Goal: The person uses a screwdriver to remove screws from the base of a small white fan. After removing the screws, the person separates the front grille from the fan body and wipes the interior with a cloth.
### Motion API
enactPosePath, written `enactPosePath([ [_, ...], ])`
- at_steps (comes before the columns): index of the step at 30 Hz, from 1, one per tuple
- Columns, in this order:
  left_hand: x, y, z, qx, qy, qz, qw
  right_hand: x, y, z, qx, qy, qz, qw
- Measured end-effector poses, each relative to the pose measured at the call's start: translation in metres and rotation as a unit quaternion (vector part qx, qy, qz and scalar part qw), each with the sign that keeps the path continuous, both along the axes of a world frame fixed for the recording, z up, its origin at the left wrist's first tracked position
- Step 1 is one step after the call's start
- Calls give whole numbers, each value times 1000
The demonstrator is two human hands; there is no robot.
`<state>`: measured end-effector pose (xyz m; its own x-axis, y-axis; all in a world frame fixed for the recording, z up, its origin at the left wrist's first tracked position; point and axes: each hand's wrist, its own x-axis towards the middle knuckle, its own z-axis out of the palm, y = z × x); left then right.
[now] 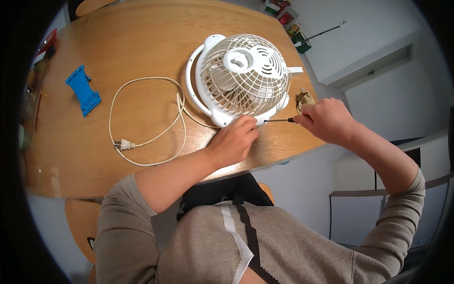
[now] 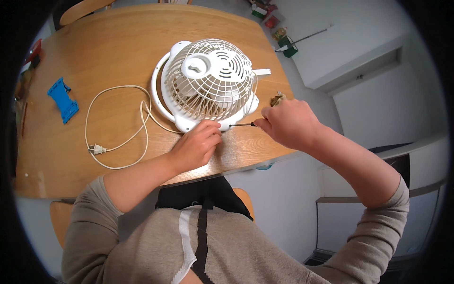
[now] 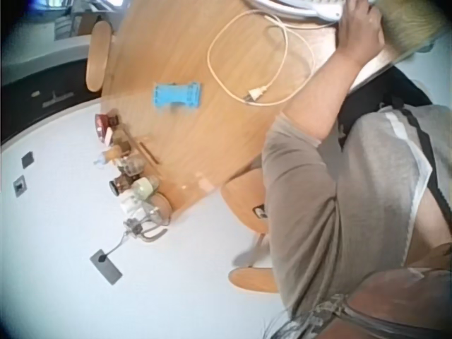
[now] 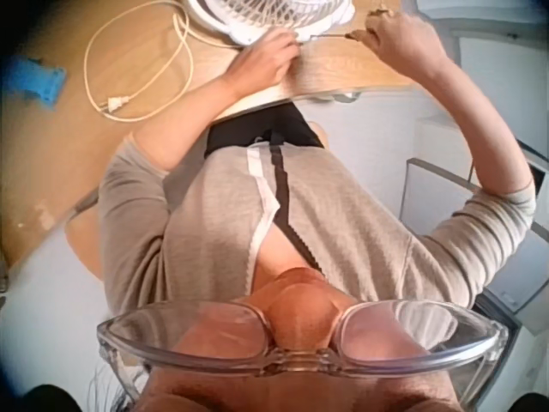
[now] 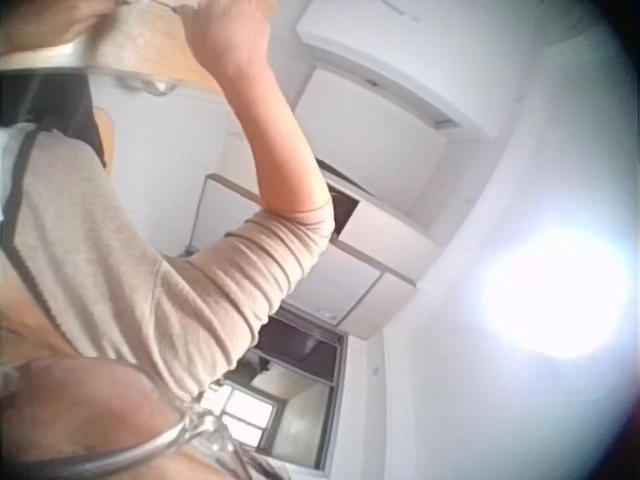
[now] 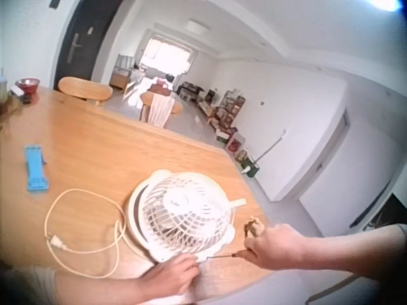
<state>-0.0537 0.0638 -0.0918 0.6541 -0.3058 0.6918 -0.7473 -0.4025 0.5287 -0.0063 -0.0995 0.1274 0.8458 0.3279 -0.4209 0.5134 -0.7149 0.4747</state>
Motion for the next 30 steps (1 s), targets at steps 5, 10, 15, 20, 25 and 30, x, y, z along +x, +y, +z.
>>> enactPosePath([
  [5, 0, 0, -1, 2, 6, 2, 1000, -7, -17, -3, 161, -10, 272, 949],
  [10, 1, -2, -4, 4, 2, 10, 1000, -2, -6, -2, 326, 10, 104, 940],
  [15, -1, 0, -2, 13, 19, 14, 1000, -2, 6, -7, 517, 81, -106, 846],
  [20, 0, -1, -4, 16, 12, 17, 1000, 4, 8, 1, 367, 24, 12, 930],
  [25, -1, -1, -5, 25, 12, 24, 999, 5, 3, 1, 380, 48, 187, 905],
  [30, -1, -1, -2, 23, 8, 24, 999, -6, 26, 26, 221, 45, -22, 974],
])
